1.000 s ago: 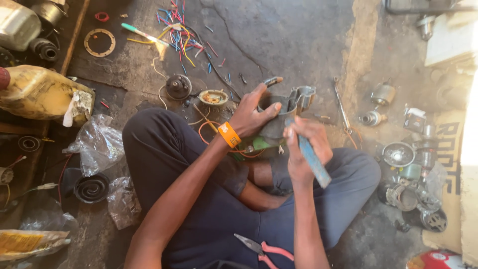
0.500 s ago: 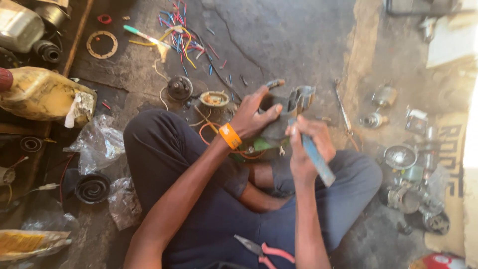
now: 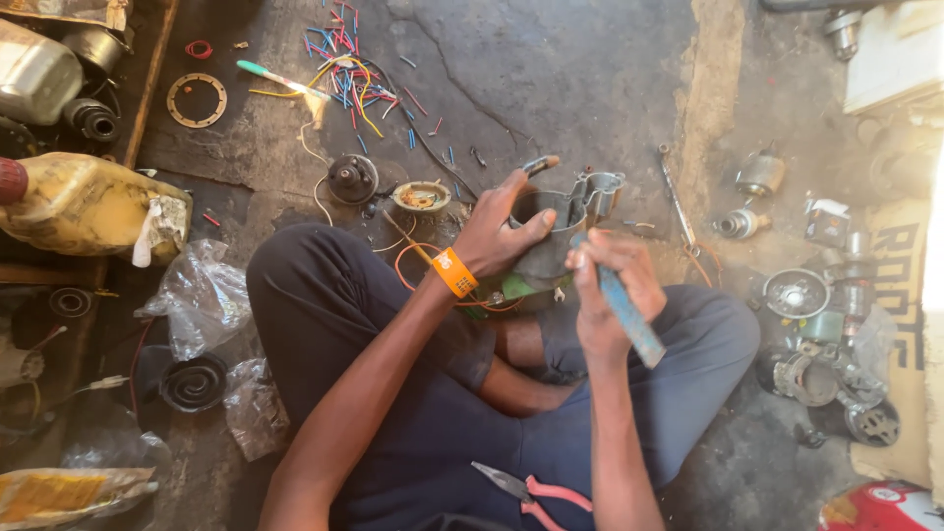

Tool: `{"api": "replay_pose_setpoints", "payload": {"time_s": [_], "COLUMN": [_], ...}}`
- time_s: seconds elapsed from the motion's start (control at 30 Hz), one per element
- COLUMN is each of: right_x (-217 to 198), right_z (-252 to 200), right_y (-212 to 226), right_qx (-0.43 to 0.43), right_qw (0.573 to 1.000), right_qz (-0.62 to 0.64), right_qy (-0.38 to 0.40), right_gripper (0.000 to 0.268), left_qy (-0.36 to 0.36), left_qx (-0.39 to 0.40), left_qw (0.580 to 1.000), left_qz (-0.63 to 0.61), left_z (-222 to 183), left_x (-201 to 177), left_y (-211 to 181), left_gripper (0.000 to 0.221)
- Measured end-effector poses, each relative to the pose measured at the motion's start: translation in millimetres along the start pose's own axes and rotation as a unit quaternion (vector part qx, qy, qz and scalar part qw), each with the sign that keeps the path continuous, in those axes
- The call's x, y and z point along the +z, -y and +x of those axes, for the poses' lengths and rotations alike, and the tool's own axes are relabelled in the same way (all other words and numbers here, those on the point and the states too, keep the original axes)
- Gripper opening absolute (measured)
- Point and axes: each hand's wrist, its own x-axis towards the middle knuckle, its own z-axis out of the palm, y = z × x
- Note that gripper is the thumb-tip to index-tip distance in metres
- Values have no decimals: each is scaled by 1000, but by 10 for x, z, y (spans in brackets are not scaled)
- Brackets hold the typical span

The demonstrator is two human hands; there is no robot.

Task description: The person sits on the floor and uses a metal file to smooth the edges of a cylindrical motor housing. They rotate the part and file different sections while holding it with the other hand.

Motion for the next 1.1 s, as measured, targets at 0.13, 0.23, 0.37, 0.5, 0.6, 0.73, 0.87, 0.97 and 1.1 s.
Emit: {"api": "replay_pose_setpoints", "payload": {"time_s": [0.13, 0.23, 0.37, 0.5, 0.6, 0.73, 0.87, 0.97, 1.1], "right_x": [17, -19, 8, -16, -19, 43, -9, 11, 78], "right_z": [51, -27, 47, -5, -40, 72, -37, 5, 47], "right_y": [20, 46, 82, 73, 81, 63, 38, 60, 135], "right_qx": [9, 17, 4, 14, 29, -49, -34, -46, -5], "right_qw": [1000, 1000, 1000, 1000, 999, 997, 996, 996, 1000], "right_qz": [18, 10, 5, 18, 12, -51, -76, -79, -6], "right_qy": [0, 3, 7, -1, -6, 13, 11, 10, 0], "right_gripper": [9, 10, 9, 12, 11, 7, 8, 7, 8], "left_qy": [-3, -15, -18, -17, -10, -27, -27, -26, -27], "left_qx": [24, -2, 26, 12, -18, 34, 35, -13, 3], "left_qw": [1000, 1000, 999, 999, 999, 999, 999, 1000, 999], "left_qz": [-15, 17, -7, 44, 34, -1, 15, 12, 16], "left_z": [42, -2, 23, 3, -4, 54, -21, 27, 35], "left_x": [-41, 12, -14, 21, 34, -31, 36, 19, -23], "left_y": [-31, 7, -19, -1, 10, 23, 93, 50, 16], "left_gripper": [64, 63, 64, 65, 67, 65, 65, 67, 67]}}
